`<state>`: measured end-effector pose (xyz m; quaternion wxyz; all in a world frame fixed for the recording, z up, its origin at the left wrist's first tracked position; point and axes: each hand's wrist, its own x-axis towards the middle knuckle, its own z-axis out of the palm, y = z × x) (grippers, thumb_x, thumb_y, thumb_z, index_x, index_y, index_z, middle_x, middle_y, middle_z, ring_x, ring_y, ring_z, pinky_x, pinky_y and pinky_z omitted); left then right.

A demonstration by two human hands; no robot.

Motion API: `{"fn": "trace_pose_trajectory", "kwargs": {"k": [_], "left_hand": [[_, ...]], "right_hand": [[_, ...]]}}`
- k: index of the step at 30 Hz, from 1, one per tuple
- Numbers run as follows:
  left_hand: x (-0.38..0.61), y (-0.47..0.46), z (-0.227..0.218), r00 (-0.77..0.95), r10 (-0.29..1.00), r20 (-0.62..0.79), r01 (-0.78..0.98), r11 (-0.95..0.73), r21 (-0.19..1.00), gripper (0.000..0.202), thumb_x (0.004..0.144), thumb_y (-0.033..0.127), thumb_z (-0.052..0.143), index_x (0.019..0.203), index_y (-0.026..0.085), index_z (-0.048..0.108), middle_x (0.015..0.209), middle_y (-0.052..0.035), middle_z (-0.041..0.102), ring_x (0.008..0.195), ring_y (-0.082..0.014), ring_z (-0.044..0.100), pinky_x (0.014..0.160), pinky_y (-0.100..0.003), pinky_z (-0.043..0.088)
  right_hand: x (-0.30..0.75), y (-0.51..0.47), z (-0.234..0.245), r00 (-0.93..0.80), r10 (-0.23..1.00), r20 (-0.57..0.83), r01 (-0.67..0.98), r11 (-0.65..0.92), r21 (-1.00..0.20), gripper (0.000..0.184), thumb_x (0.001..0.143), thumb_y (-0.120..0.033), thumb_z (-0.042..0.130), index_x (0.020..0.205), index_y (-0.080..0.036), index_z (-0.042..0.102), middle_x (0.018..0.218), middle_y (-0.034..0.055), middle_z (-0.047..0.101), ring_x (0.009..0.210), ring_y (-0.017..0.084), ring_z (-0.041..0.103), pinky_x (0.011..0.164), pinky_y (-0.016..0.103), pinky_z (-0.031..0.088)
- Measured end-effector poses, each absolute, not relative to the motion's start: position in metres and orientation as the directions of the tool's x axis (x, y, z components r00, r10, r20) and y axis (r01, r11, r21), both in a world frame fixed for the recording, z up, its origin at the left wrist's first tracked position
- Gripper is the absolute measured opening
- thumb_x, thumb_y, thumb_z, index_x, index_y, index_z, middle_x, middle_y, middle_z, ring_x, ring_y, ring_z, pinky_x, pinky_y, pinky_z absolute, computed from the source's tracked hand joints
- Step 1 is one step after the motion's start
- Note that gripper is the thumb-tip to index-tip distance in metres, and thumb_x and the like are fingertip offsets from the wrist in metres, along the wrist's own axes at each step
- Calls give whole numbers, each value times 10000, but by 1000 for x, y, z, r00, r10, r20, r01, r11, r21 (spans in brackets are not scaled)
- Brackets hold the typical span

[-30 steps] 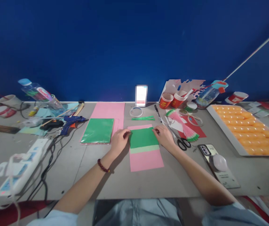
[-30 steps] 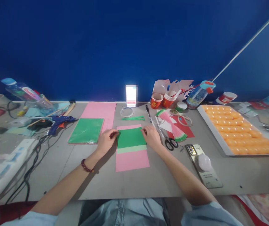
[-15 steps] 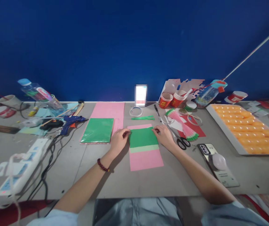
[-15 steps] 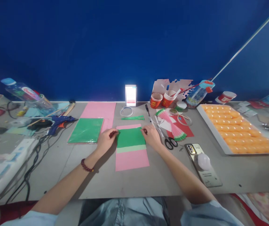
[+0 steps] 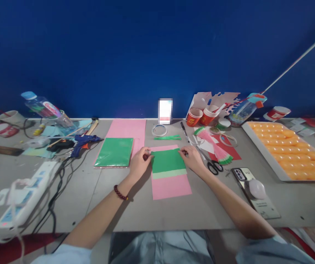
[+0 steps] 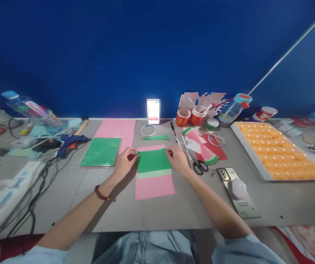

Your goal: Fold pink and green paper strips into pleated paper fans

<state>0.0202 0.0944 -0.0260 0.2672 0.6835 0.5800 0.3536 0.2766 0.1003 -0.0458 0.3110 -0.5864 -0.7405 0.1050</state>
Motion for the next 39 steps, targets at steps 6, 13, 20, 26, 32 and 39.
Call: {"fn": "trace_pose_trajectory", "kwargs": {"k": [6,13,20,26,32,39], "left_hand": [[20,94,-27,77,980,183,620,-191,761,198,785,227,610,978,231,567,746,26,664,693,-143,605,664,-251,432],[20,94,-27,100,974,205,640,-221,736,198,786,214,613,978,228,568,760,20,662,700,-145,601,670,-252,430],[19,94,-31,121,968,219,686,-241,687,179,806,217,588,983,237,570,775,22,650,691,-143,588,649,-248,429],[20,94,-36,187,939,287,765,-323,558,190,830,188,549,1013,231,572,767,6,626,702,-155,575,657,-256,420],[20,94,-40,228,913,337,814,-369,449,193,845,185,532,1028,231,572,768,-5,612,724,-166,572,672,-265,419],[23,92,-31,314,883,348,831,-433,349,189,834,111,521,990,207,567,835,-28,616,807,-190,571,719,-299,441]], "right_hand": [[276,100,-45,-129,933,335,806,295,-514,191,852,-283,493,703,-200,579,652,30,592,712,199,521,663,297,378],[277,100,-46,-140,926,350,803,312,-508,179,851,-279,497,707,-201,570,657,27,584,722,199,522,691,300,384],[277,101,-47,-146,929,341,806,312,-503,180,855,-269,496,706,-201,571,658,28,584,716,199,514,689,301,379],[277,102,-49,-145,932,333,811,304,-499,162,846,-262,519,708,-199,576,653,27,585,727,199,511,690,296,375],[275,102,-47,-139,936,323,826,290,-484,165,851,-274,513,717,-202,576,656,28,583,733,202,510,678,291,373],[273,101,-46,-140,930,339,841,292,-455,187,855,-286,489,711,-204,576,645,31,573,728,203,511,675,295,374]]}}
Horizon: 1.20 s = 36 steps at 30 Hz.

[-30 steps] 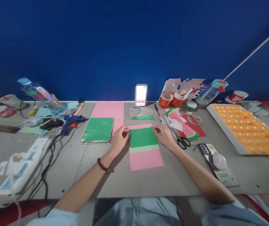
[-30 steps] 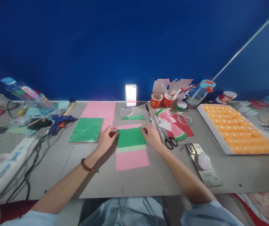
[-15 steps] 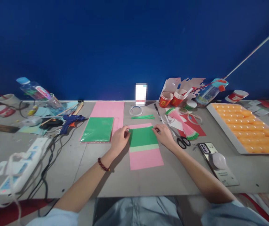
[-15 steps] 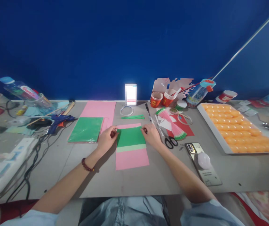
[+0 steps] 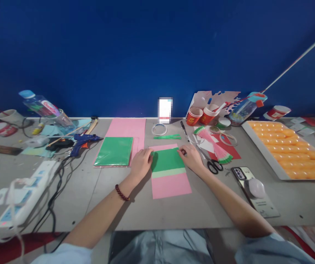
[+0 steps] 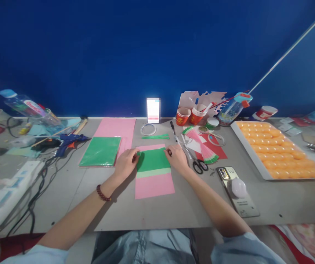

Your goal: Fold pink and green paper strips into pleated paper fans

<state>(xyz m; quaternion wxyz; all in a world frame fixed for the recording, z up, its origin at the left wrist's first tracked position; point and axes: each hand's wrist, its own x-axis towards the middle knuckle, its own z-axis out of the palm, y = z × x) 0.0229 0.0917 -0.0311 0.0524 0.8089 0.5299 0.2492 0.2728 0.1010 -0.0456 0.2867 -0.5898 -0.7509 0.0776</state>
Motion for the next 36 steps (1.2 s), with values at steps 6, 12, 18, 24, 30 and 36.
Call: {"fn": "trace_pose_trajectory", "kwargs": {"k": [6,12,18,24,30,36], "left_hand": [[24,92,-30,451,807,382,774,-566,282,244,819,24,458,948,200,569,958,-60,571,912,-207,525,796,-336,454],[23,95,-35,598,742,305,707,-667,235,218,848,38,411,880,188,566,907,-62,587,854,-212,529,753,-355,444],[28,81,-28,642,707,297,689,-702,180,143,836,102,468,886,175,580,920,-83,587,899,-228,525,766,-361,430],[38,69,-24,783,568,254,512,-820,258,185,907,288,456,919,171,599,906,-71,589,860,-199,518,743,-318,430],[37,70,-23,795,557,242,498,-826,265,339,877,478,480,922,169,612,910,-83,593,857,-205,529,732,-327,431],[38,69,-24,786,568,242,513,-819,258,266,898,394,479,940,174,623,894,-80,595,844,-198,542,709,-322,435]], "right_hand": [[266,98,-43,-155,923,352,889,286,-359,166,859,-246,484,706,-209,538,678,43,580,750,217,499,669,303,367],[262,97,-45,-184,903,387,918,299,-261,161,867,-224,467,719,-215,531,722,62,590,769,227,498,679,317,360],[263,98,-46,-185,905,383,927,290,-238,155,870,-234,479,722,-216,521,720,53,596,745,221,492,674,312,353],[262,99,-45,-179,904,388,928,286,-239,152,864,-230,495,714,-215,514,707,46,592,743,221,485,662,307,343],[262,98,-46,-166,902,398,916,290,-277,128,857,-224,494,731,-217,511,717,43,580,741,216,491,672,307,359],[261,94,-35,-147,897,418,883,309,-353,70,855,-216,479,857,-208,549,841,70,586,802,224,523,718,324,401]]}}
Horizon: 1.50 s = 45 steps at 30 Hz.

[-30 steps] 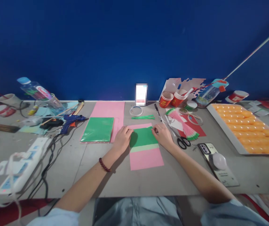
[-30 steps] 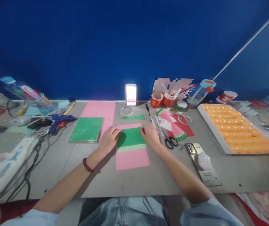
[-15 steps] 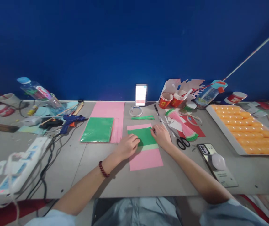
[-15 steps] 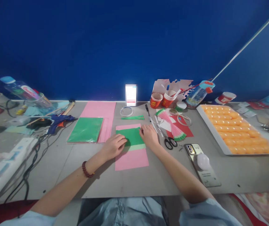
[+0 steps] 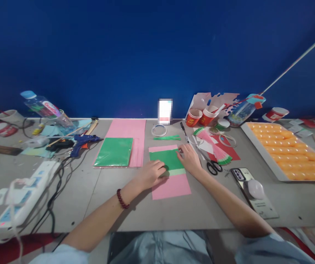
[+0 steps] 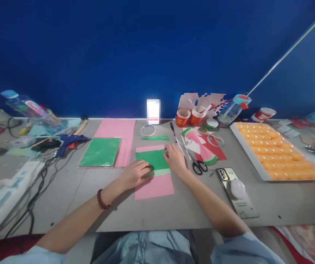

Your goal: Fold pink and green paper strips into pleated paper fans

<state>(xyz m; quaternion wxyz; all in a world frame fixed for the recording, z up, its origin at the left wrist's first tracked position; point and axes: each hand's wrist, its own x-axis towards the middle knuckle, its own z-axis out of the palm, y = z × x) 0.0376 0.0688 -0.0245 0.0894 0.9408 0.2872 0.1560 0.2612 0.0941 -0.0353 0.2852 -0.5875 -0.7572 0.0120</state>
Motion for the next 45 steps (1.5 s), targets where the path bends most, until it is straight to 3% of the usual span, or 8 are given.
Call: {"fn": "trace_pose_trajectory", "kwargs": {"k": [4,10,13,17,24,30,40,45], "left_hand": [[39,68,-30,784,549,291,508,-836,207,211,887,331,499,949,174,626,881,-78,606,847,-198,558,721,-328,445],[39,68,-33,776,533,338,490,-846,210,169,878,303,522,867,174,631,837,-75,604,815,-192,563,689,-318,433],[38,68,-31,780,545,307,495,-838,230,195,899,324,496,893,181,628,853,-70,595,833,-187,558,708,-315,430],[38,67,-28,774,561,293,512,-827,231,242,923,336,449,906,180,632,831,-65,583,808,-177,555,701,-306,426],[39,65,-24,782,559,274,528,-829,186,284,935,321,417,805,164,614,792,-57,584,785,-180,538,675,-306,403],[39,67,-22,734,626,261,535,-771,346,217,914,259,470,766,175,605,816,-47,594,818,-177,521,699,-296,398],[40,67,-21,594,777,207,498,-558,664,251,847,417,564,770,178,583,852,-35,597,846,-184,514,770,-312,402],[40,68,-19,588,797,135,471,-474,744,191,850,347,565,763,181,604,892,-40,585,895,-189,522,797,-310,405]], "right_hand": [[261,86,-12,-319,873,368,789,460,-407,114,859,-177,469,867,-203,579,860,64,612,845,211,541,793,334,409],[256,62,6,-621,770,144,674,619,-403,81,829,-262,575,877,-210,613,865,51,624,873,202,559,763,316,432],[256,51,0,-642,761,100,684,626,-374,133,816,-303,612,912,-212,614,924,64,616,894,210,557,729,311,444],[261,46,-15,-635,760,136,681,634,-367,126,899,-252,499,873,-206,615,869,60,612,873,199,557,750,320,446],[259,47,-22,-521,831,195,675,541,-502,125,885,-197,504,810,-198,604,814,51,611,836,192,556,769,323,444],[256,47,-19,-398,906,145,656,391,-646,106,830,-205,575,726,-201,600,744,29,608,762,178,561,685,286,431],[266,48,-15,-367,928,68,635,303,-711,117,821,-160,504,793,-203,610,809,25,634,791,165,567,714,275,416],[269,48,-19,-352,934,54,628,279,-726,110,795,-155,518,766,-194,617,778,26,627,764,164,564,677,262,407]]}}
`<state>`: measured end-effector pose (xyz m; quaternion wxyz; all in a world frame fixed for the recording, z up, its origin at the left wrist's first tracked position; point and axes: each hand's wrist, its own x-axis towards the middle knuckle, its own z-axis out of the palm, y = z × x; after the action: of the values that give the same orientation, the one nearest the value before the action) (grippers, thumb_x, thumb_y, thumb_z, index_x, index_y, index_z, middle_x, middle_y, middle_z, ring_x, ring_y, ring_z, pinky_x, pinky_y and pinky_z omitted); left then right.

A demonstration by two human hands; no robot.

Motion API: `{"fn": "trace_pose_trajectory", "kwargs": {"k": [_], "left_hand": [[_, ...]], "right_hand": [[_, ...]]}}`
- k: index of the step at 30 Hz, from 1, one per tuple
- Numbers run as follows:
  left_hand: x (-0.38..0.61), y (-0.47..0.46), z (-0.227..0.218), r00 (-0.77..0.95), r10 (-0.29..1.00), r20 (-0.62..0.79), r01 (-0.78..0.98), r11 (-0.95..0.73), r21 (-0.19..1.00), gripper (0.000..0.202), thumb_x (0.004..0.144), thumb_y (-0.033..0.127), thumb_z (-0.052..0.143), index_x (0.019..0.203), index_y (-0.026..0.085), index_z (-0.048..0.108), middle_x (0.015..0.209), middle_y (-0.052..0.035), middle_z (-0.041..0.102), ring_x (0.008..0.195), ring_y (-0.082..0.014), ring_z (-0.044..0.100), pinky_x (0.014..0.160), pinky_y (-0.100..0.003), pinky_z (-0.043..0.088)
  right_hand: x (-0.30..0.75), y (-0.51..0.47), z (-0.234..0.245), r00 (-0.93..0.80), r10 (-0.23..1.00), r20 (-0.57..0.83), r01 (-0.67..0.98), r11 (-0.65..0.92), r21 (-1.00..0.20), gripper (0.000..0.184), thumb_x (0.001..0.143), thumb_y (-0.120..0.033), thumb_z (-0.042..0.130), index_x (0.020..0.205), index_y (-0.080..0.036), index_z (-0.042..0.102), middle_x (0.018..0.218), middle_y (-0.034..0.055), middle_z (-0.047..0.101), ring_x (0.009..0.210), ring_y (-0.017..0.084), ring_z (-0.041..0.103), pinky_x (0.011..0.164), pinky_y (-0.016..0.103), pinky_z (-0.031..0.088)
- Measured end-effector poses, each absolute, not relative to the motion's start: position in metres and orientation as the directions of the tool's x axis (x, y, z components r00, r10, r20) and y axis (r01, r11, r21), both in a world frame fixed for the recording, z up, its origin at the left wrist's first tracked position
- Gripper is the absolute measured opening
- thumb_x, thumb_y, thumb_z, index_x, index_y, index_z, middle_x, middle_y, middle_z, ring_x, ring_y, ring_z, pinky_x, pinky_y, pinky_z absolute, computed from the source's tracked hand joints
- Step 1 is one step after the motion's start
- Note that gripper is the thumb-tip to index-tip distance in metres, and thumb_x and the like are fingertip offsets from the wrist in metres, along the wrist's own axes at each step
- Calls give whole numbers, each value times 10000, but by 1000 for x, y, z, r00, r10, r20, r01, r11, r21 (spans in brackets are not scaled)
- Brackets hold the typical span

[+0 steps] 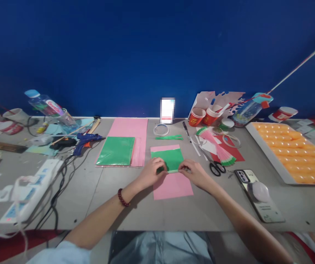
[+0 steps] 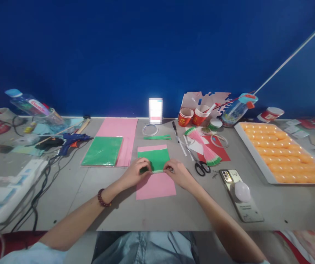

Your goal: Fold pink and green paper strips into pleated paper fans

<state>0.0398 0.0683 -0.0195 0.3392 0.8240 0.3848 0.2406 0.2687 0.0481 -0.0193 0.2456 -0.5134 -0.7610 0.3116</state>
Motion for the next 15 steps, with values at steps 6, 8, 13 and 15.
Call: {"fn": "trace_pose_trajectory", "kwargs": {"k": [6,8,13,15], "left_hand": [[40,68,-21,569,810,144,460,-459,760,54,820,201,586,861,181,615,907,-37,582,921,-186,516,809,-308,412],[40,68,-22,577,804,145,461,-467,755,77,820,151,564,868,182,615,909,-40,580,929,-190,514,809,-311,414],[40,68,-24,611,773,174,476,-534,699,148,842,103,528,883,192,639,919,-37,572,933,-179,502,826,-311,405],[40,67,-24,646,738,195,491,-598,633,202,870,107,504,958,213,652,937,-35,571,922,-173,488,816,-308,399]], "right_hand": [[267,49,-18,-325,944,49,646,260,-718,124,773,-136,531,719,-196,626,747,29,647,748,174,579,674,268,409],[265,49,-17,-307,951,46,662,248,-708,126,764,-127,532,704,-193,621,732,28,645,737,172,581,674,265,412],[263,49,-17,-275,961,31,685,218,-695,110,737,-113,531,719,-183,613,731,26,634,696,157,572,663,254,418],[263,49,-18,-266,963,31,684,211,-699,113,732,-114,520,715,-184,607,726,24,629,696,157,570,661,253,419]]}}
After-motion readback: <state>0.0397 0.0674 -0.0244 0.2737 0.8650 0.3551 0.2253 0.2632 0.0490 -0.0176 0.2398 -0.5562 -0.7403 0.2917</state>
